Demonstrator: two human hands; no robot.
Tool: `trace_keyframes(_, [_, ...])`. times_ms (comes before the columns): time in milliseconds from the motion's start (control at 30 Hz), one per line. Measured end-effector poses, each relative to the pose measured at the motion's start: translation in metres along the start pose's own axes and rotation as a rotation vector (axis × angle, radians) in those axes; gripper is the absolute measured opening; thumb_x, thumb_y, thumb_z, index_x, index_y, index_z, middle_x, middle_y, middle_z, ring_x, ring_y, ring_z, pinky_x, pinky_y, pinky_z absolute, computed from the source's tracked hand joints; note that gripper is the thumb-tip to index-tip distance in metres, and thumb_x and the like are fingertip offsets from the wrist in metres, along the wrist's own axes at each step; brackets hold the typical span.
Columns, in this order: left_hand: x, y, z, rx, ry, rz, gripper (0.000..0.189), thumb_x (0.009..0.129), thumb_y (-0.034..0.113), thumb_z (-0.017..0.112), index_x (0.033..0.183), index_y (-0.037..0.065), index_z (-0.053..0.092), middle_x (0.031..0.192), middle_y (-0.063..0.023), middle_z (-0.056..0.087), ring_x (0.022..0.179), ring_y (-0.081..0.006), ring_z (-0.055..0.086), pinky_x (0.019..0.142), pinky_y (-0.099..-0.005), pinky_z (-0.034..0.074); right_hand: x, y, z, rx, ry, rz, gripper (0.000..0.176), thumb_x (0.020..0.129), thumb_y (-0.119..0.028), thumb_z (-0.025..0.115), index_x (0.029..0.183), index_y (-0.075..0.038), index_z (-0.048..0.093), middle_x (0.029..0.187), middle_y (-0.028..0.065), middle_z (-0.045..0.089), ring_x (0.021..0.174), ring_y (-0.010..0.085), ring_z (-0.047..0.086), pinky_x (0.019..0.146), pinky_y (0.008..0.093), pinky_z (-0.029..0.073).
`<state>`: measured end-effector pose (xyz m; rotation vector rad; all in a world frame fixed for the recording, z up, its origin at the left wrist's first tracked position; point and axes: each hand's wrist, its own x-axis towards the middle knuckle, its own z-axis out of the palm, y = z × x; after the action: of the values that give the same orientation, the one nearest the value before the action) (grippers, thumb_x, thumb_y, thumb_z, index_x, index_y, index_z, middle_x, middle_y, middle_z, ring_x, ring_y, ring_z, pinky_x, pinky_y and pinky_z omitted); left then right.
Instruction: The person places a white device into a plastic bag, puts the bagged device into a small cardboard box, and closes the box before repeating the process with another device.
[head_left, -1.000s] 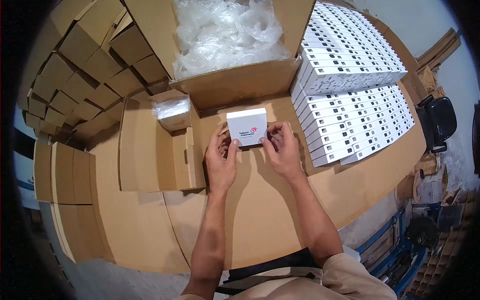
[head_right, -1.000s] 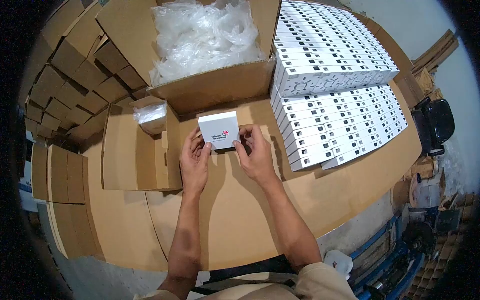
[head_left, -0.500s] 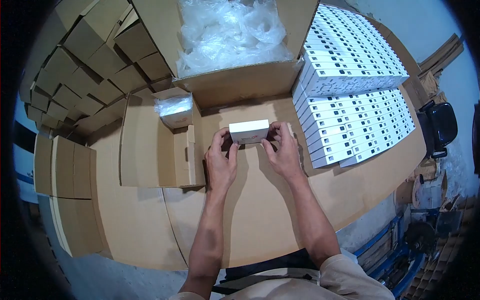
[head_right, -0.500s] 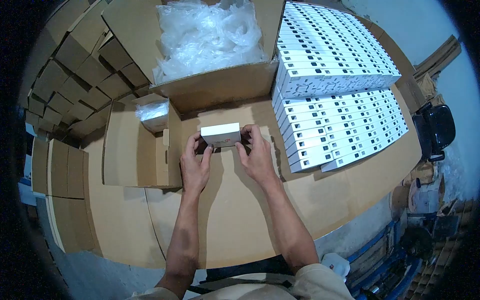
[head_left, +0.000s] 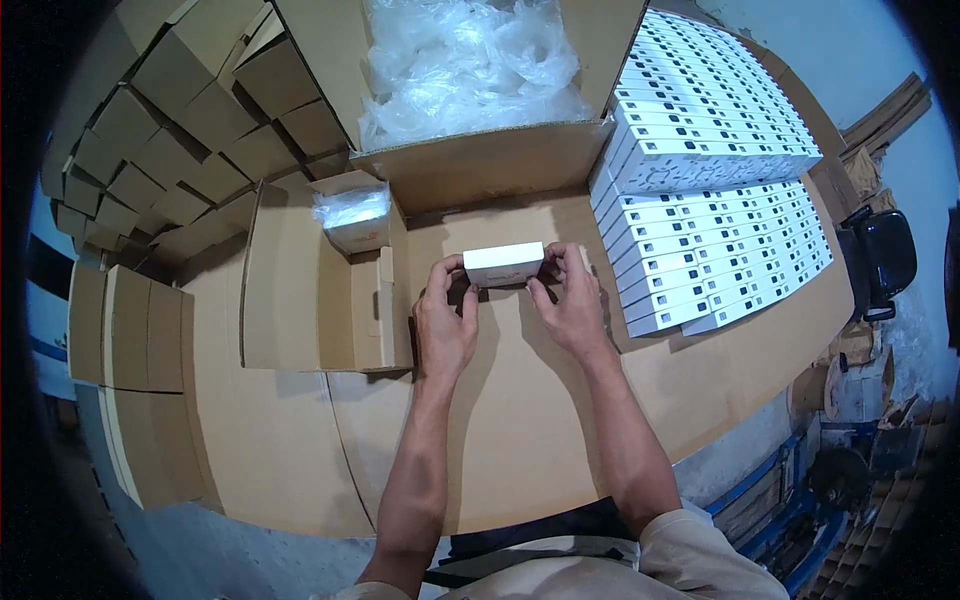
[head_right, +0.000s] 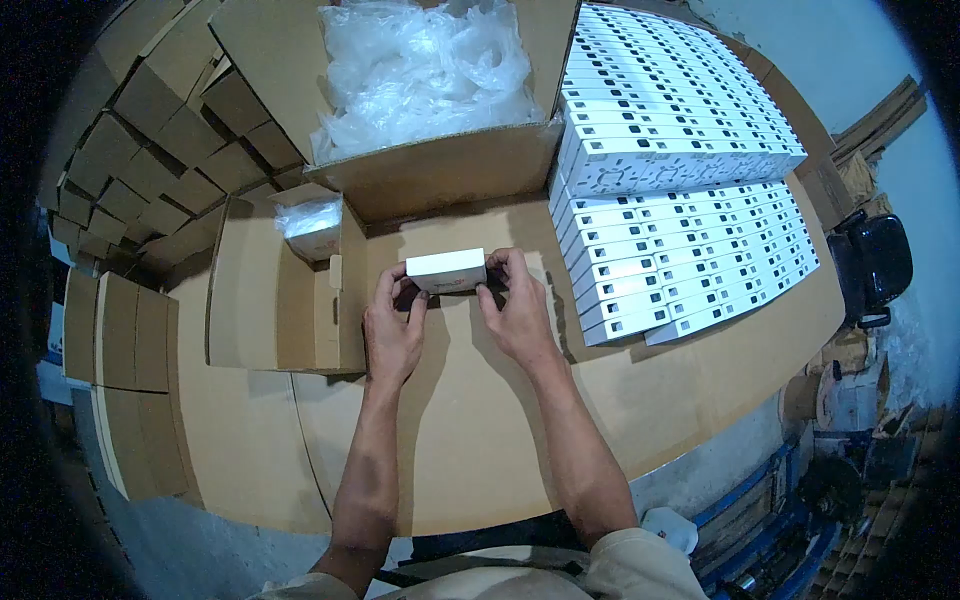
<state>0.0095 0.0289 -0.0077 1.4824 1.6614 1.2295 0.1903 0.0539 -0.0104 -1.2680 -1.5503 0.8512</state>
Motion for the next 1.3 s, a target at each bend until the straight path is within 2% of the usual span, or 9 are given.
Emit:
trace_keyframes(100, [-0.001,0.006,-0.002,-0.011,-0.026,-0.031,0.045,0.092,0.000,0.067,0.135,0.001,0.052,0.119,-0.0202,0.071,0.115,-0.0284,0.069,0.098,-0.0393,0.053,0.001,-0.002,-0.002,0.006,-0.031,0.013,0.037,0.086,0.009,0.064,0.119,0.002,0.049,0.106,0.0212,0.067,0.104,0.0336,0.071,0.092,0.0413,0.055])
trace_keyframes(300, [-0.005,0.011,0.004,0.047,0.144,0.183,0.064,0.084,-0.001,0.067,0.143,0.000,0.042,0.137,-0.0218,0.057,0.130,-0.0334,0.056,0.106,-0.0420,0.047,0.001,-0.004,-0.006,0.050,0.013,-0.072,0.052,0.076,0.015,0.050,0.127,0.005,0.046,0.124,0.0234,0.062,0.124,0.0348,0.064,0.103,0.0414,0.051])
trace_keyframes(500, [-0.003,0.038,-0.002,0.148,0.292,0.475,0.049,0.085,0.003,0.066,0.132,0.000,0.052,0.124,-0.0180,0.059,0.120,-0.0351,0.057,0.106,-0.0447,0.044,0.003,0.000,-0.008,0.057,0.059,0.004,0.051,0.078,0.013,0.049,0.129,0.005,0.045,0.127,0.0231,0.061,0.128,0.0360,0.062,0.106,0.0430,0.050])
trace_keyframes(533, [0.002,0.045,0.001,0.125,0.332,0.479,0.039,0.086,0.002,0.065,0.124,-0.001,0.057,0.120,-0.0178,0.061,0.115,-0.0348,0.059,0.103,-0.0439,0.046,0.003,-0.001,-0.009,0.032,0.049,-0.004,0.052,0.079,0.013,0.048,0.130,0.005,0.046,0.127,0.0234,0.061,0.128,0.0358,0.062,0.106,0.0437,0.050])
trace_keyframes(800, [0.108,0.113,0.010,0.134,0.362,0.500,0.015,0.087,0.000,0.066,0.102,0.000,0.066,0.106,-0.0162,0.067,0.097,-0.0320,0.066,0.089,-0.0419,0.053,0.003,0.004,-0.009,0.050,0.040,0.019,0.053,0.080,0.012,0.048,0.132,0.004,0.047,0.126,0.0235,0.062,0.124,0.0355,0.064,0.105,0.0437,0.052])
trace_keyframes(933, [0.167,0.122,0.021,0.141,0.169,0.537,0.018,0.085,0.000,0.072,0.101,-0.003,0.067,0.095,-0.0183,0.072,0.089,-0.0324,0.070,0.084,-0.0418,0.056,0.004,0.009,-0.008,0.064,0.040,0.055,0.050,0.081,0.009,0.050,0.130,0.003,0.050,0.124,0.0238,0.062,0.122,0.0365,0.064,0.105,0.0434,0.052])
trace_keyframes(1067, [0.223,0.134,0.039,0.276,0.005,0.534,0.031,0.082,0.007,0.078,0.110,-0.004,0.069,0.110,-0.0218,0.073,0.103,-0.0349,0.071,0.094,-0.0422,0.056,0.003,0.011,-0.007,0.047,0.047,0.049,0.050,0.080,0.007,0.054,0.130,0.003,0.051,0.124,0.0234,0.063,0.122,0.0372,0.063,0.106,0.0450,0.050])
trace_keyframes(1200, [0.272,0.111,0.059,0.539,-0.138,0.754,0.041,0.079,0.015,0.083,0.114,-0.002,0.070,0.117,-0.0243,0.071,0.111,-0.0380,0.068,0.098,-0.0437,0.054,0.003,0.015,-0.008,0.029,0.030,0.048,0.051,0.081,0.007,0.056,0.131,0.002,0.051,0.125,0.0241,0.062,0.121,0.0377,0.063,0.105,0.0448,0.050])
trace_keyframes(1300, [0.278,0.120,0.057,0.713,-0.396,0.356,0.035,0.082,0.013,0.078,0.114,0.001,0.070,0.121,-0.0254,0.069,0.113,-0.0394,0.065,0.095,-0.0480,0.052,0.002,0.007,-0.012,0.026,0.035,0.019,0.051,0.081,0.006,0.057,0.132,0.001,0.051,0.124,0.0243,0.063,0.121,0.0377,0.063,0.104,0.0452,0.050])
